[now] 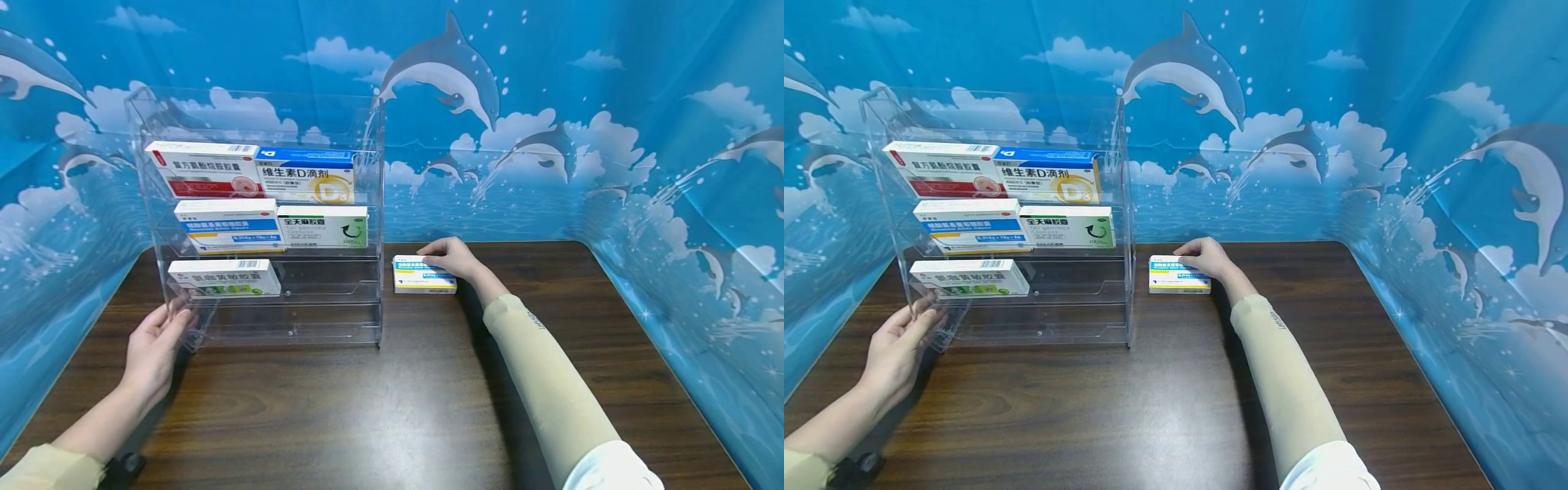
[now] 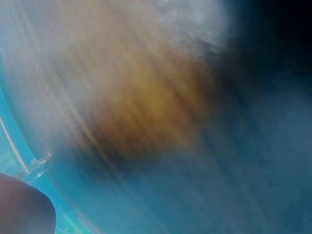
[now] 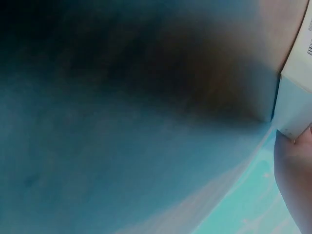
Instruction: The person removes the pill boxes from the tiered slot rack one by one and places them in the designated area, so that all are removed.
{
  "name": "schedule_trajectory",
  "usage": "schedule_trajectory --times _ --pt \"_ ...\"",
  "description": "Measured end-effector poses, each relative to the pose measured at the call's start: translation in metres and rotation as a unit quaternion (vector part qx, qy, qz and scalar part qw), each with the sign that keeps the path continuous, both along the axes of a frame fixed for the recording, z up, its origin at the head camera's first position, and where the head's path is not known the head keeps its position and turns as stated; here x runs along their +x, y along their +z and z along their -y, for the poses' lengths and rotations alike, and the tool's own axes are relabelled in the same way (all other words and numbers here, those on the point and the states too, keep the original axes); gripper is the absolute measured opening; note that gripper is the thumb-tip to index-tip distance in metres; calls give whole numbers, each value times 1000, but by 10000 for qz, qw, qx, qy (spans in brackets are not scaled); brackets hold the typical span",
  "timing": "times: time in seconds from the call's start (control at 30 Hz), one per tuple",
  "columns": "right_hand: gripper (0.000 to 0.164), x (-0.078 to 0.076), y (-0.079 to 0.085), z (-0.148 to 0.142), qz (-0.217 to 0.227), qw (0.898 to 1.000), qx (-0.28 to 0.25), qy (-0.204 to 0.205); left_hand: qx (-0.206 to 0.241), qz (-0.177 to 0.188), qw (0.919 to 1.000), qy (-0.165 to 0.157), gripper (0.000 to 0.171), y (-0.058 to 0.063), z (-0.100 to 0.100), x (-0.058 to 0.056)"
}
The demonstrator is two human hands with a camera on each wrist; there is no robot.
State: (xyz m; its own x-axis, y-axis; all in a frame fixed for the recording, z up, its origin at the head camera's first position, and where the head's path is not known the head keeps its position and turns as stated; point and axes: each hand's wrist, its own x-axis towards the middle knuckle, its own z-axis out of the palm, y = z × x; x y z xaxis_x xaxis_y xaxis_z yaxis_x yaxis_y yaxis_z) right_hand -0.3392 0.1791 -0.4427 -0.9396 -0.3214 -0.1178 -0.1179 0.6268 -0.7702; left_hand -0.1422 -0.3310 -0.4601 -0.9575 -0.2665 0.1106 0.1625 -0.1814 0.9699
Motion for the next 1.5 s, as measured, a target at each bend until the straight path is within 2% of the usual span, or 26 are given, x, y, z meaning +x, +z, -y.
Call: schedule_trajectory --times 0.2,0.43,0.77,0.87,1.0,1.1,1.2,1.4,1.5 --pt "28 -1 9 -5 -316 9987 -340 -188 -23 -36 10000 -38 29 0 -1 -1" --pt "31 11 42 -3 -809 9926 -900 -116 -200 144 9997 72 27 1 0 0" --pt "29 49 100 16 -1446 9828 -1126 247 -107 118 9999 58 28 1 1 0" --pt "26 63 117 24 -1725 9754 -1329 354 -93 157 9998 57 29 1 1 0" --pt "22 80 133 37 -2083 9605 -1755 574 -8 144 9999 47 32 1 1 0" --pt "20 90 138 47 -2233 9512 -1981 786 -13 184 9998 52 32 1 1 -1" --pt "20 97 139 58 -2259 9473 -2035 1007 -12 226 9997 48 31 1 1 -1" --pt "19 107 135 88 -2217 9461 -1928 1362 11 316 9995 64 29 2 1 -1" --pt "19 112 132 103 -2213 9489 -1817 1326 40 328 9994 78 29 1 1 0"
